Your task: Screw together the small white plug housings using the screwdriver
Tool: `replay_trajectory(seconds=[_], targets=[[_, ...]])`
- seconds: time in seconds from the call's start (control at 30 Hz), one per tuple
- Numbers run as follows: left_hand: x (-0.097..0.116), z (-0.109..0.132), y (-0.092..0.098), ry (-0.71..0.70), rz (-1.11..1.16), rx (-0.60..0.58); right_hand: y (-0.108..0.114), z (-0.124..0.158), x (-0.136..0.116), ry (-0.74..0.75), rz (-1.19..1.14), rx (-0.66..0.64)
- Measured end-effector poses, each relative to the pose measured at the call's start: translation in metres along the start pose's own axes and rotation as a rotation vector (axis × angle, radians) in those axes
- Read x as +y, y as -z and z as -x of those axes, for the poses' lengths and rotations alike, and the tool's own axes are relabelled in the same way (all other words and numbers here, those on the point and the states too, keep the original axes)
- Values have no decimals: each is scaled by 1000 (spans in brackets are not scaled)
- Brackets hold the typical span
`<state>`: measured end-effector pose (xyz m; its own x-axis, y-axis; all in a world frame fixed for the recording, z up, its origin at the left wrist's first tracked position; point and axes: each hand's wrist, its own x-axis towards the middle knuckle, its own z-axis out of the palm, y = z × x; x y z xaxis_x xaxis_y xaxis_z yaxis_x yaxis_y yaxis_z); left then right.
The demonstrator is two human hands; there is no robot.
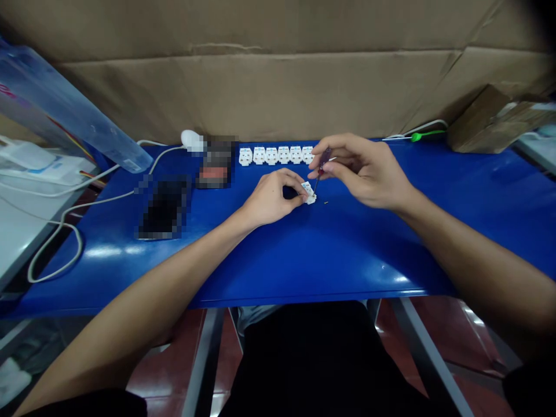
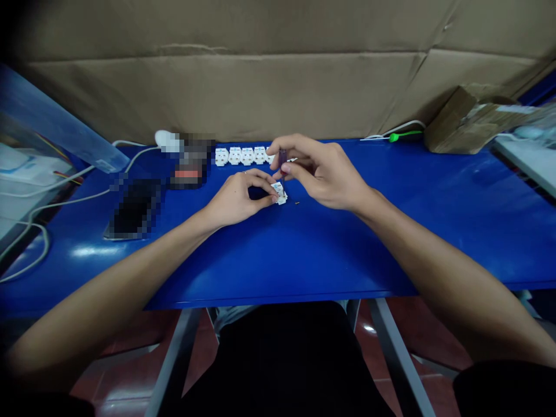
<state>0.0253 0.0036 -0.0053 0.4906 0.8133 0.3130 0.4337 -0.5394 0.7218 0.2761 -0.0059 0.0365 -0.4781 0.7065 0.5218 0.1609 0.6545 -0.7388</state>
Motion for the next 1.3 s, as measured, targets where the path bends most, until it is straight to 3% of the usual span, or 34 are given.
replay_trajectory(seconds=[0.4,0.7,0.93,1.07,1.3], targets=[[-1,0,2,-2,25,-35,-14,6,8,11,84,225],[1,3,7,4,0,-38,2,5,3,51,90,205],[0,2,11,-27,1,-64,10,10,7,96,135,18],[-1,2,11,-21,-10,-60,8,11,6,57,165,19],[-1,3,10,-33,-17,-52,7,10,5,122,169,18]])
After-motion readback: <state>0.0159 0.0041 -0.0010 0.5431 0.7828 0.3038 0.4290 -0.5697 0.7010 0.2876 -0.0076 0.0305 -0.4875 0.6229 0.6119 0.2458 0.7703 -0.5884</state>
